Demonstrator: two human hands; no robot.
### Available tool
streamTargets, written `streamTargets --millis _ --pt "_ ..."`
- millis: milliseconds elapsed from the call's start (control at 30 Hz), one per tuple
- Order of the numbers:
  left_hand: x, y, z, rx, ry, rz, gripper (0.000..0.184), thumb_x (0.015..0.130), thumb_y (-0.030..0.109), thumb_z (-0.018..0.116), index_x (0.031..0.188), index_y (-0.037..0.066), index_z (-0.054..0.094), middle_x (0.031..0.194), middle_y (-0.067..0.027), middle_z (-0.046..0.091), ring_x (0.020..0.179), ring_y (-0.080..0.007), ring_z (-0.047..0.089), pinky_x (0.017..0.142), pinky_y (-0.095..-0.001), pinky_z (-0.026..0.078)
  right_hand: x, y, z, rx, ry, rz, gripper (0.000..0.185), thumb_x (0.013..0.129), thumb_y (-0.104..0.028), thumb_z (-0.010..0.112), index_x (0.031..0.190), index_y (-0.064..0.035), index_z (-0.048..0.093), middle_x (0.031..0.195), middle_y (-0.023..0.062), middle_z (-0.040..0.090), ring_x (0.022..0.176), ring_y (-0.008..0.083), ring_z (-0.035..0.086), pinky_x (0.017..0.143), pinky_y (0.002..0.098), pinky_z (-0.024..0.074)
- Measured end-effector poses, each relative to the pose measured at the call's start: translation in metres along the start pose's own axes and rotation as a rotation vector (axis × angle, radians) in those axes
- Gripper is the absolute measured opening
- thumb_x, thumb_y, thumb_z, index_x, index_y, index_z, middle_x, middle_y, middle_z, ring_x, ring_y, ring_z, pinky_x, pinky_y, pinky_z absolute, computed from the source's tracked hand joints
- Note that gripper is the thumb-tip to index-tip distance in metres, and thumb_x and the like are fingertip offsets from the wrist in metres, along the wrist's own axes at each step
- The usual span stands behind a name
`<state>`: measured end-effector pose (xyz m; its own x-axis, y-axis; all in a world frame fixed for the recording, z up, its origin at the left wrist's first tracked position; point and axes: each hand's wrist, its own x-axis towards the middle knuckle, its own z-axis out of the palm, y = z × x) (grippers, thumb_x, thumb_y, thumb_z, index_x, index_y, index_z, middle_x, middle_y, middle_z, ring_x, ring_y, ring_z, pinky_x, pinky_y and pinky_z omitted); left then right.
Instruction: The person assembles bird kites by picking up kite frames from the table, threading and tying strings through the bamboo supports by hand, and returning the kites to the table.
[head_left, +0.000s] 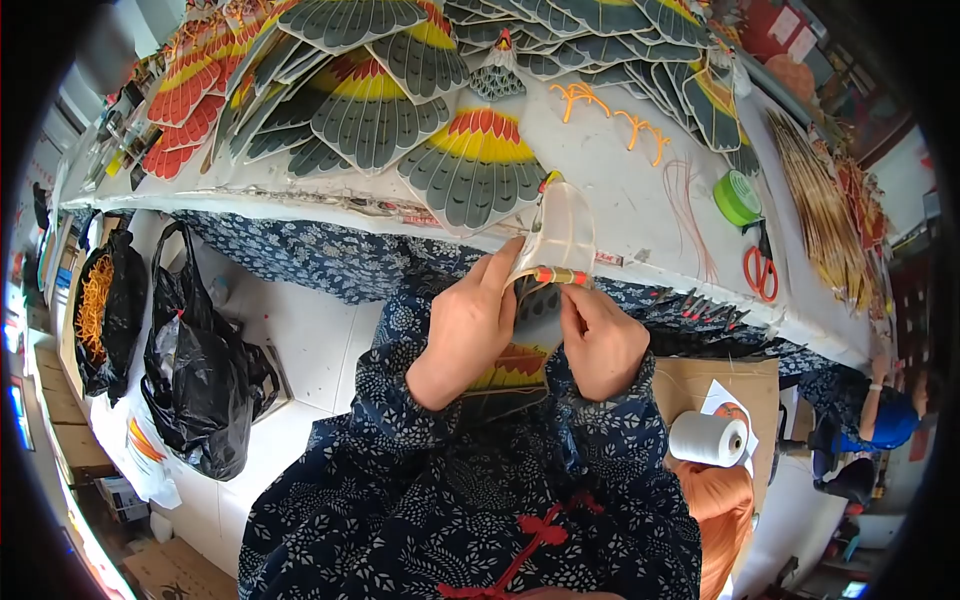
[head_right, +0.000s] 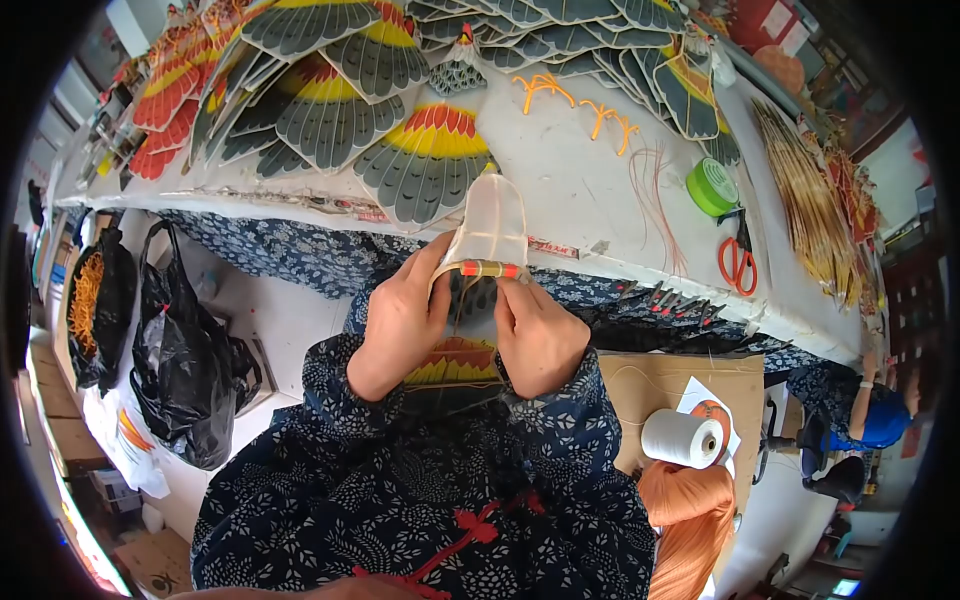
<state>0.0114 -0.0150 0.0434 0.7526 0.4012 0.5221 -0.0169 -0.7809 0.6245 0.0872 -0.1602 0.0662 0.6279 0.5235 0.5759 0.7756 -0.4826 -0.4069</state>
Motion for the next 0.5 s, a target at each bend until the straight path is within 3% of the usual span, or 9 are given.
streamTargets --millis 367,500 --pt "0.0011 -0.0029 -0.0005 -0.057 -0.011 0.005 0.051 0.084 -0.001 0.056 0.133 0.004 0.048 0.096 -0.0190 0.064 0.072 -0.0390 0.064 0.061 -0.0448 0.054 0.0043 -0.0013 0.0011 0.011 -0.025 -0.029 0.011 0.083 -0.007 0.068 0.094 -0.0050 0.068 0.082 0.0124 0.067 0.067 0.0312 0.066 0.058 0.0358 0.0517" --pt "0.0017 -0.0007 -0.0039 -0.125 -0.052 -0.066 0.042 0.086 -0.003 0.056 0.128 0.001 0.052 0.106 -0.0253 0.064 0.091 -0.0439 0.063 0.074 -0.0445 0.054 0.0046 -0.0016 0.0031 0.006 -0.024 -0.025 0.010 0.084 -0.007 0.067 0.093 -0.0048 0.068 0.083 0.0127 0.068 0.069 0.0317 0.066 0.059 0.0361 0.0522"
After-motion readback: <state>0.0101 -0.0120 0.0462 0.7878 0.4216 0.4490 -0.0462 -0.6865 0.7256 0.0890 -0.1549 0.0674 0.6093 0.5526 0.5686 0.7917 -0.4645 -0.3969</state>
